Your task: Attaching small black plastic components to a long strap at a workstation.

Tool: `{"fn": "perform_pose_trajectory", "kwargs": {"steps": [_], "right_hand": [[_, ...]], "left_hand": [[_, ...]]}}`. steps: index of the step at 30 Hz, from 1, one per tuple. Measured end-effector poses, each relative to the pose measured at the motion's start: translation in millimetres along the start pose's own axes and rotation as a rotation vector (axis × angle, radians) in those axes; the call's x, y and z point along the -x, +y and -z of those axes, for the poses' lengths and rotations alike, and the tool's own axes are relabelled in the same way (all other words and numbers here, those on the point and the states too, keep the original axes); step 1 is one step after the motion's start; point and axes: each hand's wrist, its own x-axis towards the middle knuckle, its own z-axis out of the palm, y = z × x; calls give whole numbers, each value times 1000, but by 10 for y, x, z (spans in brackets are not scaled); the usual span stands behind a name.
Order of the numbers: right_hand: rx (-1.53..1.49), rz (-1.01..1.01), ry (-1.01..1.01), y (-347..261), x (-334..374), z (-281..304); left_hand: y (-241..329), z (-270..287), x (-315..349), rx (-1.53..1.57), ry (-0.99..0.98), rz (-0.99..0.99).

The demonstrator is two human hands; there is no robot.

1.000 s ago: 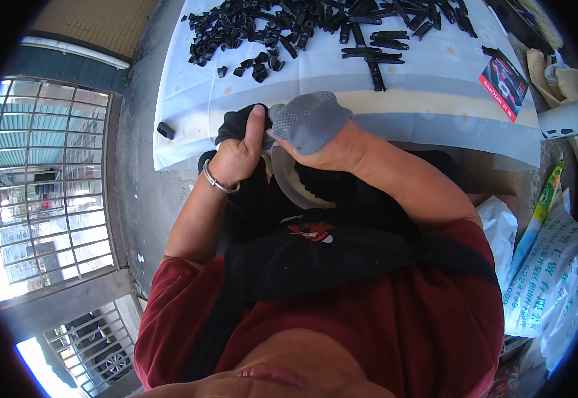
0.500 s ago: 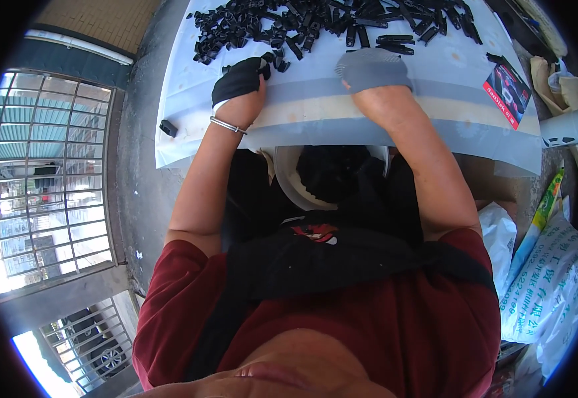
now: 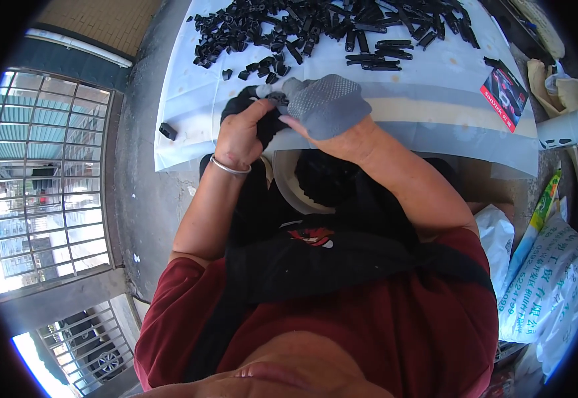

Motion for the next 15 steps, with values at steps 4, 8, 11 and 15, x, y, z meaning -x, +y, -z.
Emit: {"fn": "perform_pose_trajectory", "kwargs": {"steps": [4,8,11,15], "right_hand": [[43,15,-32,-28,-20,9],[-165,83,128,105,41,-82],[-372,-51,0,96,40,-49],[-320,-116,-57,87,-21,151]], "left_hand": [[-75,-92,111,53,2,91],[-50,-8,117,-249,-79,135],[-124,57,74,-541,-131,-94],[-94,59,48,-525,-70,-26]]}}
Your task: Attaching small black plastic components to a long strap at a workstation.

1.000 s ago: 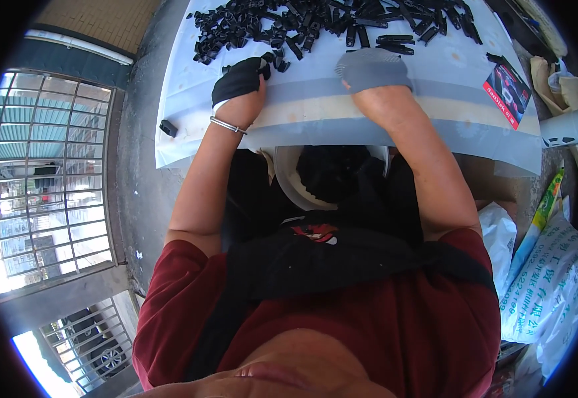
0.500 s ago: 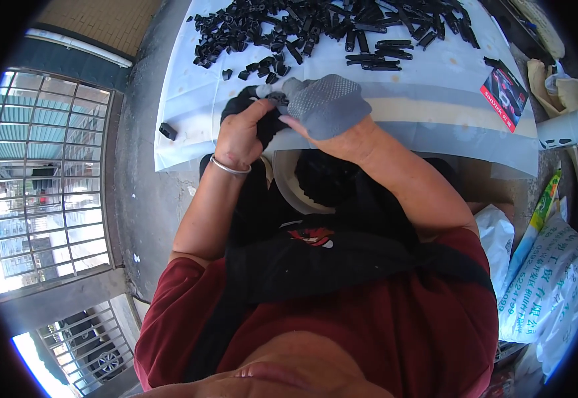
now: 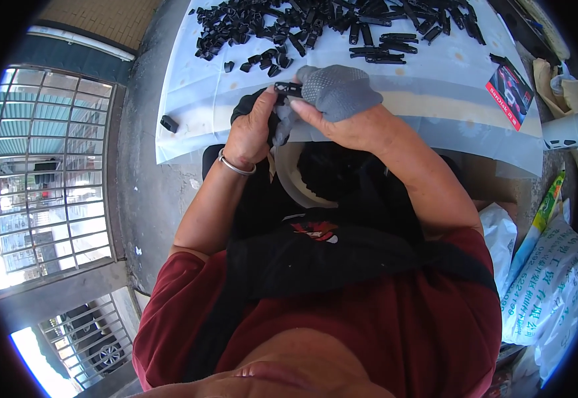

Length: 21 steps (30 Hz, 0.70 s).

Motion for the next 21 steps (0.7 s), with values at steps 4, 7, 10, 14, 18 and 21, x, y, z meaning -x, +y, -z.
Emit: {"fn": "perform_pose_trajectory", "kwargs": {"steps": [4,7,10,14,18,21], "right_hand": [[86,-133,-143,-11,117,55],[40,-119,-143,-36,124,57],[85,-8,-80,2,149,12],[84,46,-71,20,162,-93],[28,202,140,4,166,-224],[2,60,-95,-20,159,-114]], "left_hand": [[24,-10,11,22,124,-118],[52,-4,26,-44,119,-175],[139,-44,65,-231,106,-201],[108,-87,61,-498,114,-483],[96,-37,131,-584,72,-458],[168,18,144,-551,31,-420]]}}
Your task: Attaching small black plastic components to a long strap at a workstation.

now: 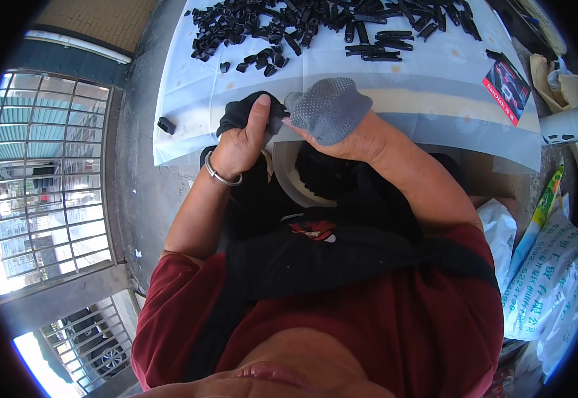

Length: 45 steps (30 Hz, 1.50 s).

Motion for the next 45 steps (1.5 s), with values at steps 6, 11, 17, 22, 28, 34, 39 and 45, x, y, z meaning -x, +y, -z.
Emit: {"fn": "perform_pose_trajectory", "kwargs": {"steps": [6,11,17,22,28,34,39,45], "right_hand": [[116,99,89,-17,16,-107],[42,135,140,-22,72,-230],[370,-191,-177,37,-57,216],[878,-341,111,660,41,491],[677,-241,144,891,-79,266],[610,-250,206,731,-105,337],[575,-397,95,704,55,407],[543,-172,2,693,-16,302]], "left_hand": [[100,-112,51,-139,110,-32],[80,-37,74,-204,-38,-39],[-107,225,-175,-734,-60,70],[-367,139,-598,-793,94,20],[-525,-24,-596,-749,128,-113],[-593,230,-432,-839,123,-210],[-464,104,-430,-701,169,-284],[-242,47,-332,-615,43,-95]]}}
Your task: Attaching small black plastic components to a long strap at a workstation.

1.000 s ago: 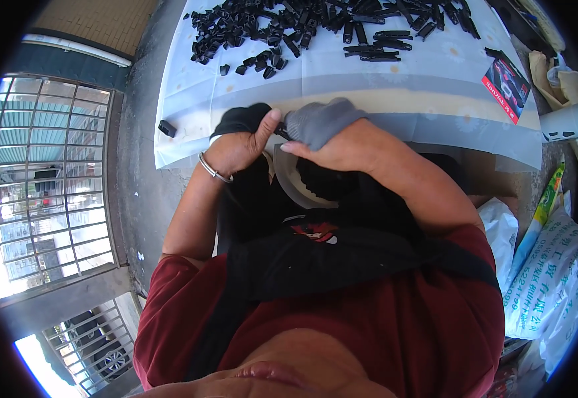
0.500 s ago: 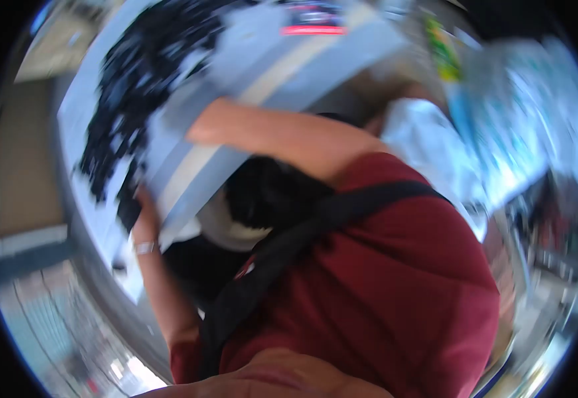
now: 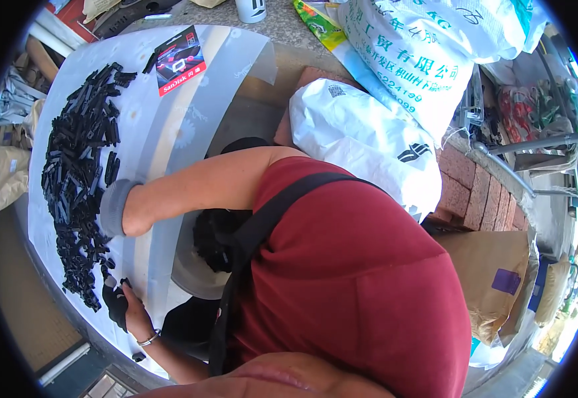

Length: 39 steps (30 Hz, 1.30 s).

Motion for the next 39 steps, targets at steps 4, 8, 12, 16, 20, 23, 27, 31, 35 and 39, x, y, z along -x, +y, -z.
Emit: {"fn": "perform_pose_trajectory", "kwargs": {"steps": [4,8,12,16,20,23,27,31,35,39], "right_hand": [[-516,121,-23,-283,-13,0],[-841,261,-46,-464,36,-27],[-739,466,331,-609,-49,-296],[-607,393,-73,-550,58,-24],[-690,143,-8,-604,174,159],[-600,151,-62,-736,152,42],[-673,137,84,-728,140,9],[-583,16,-135,-628,156,237],[-478,18,-169,-661,135,220],[-418,94,-93,-668,159,181]], "left_hand": [[253,111,24,297,-173,182],[288,138,-2,393,-263,72],[403,340,119,437,-308,219],[356,282,144,228,-283,75],[409,148,260,693,-196,340],[349,-82,507,648,-65,180],[391,-54,480,1138,21,585],[235,7,436,1232,-98,558],[199,14,407,1130,-107,440],[236,21,372,969,-114,382]]}}
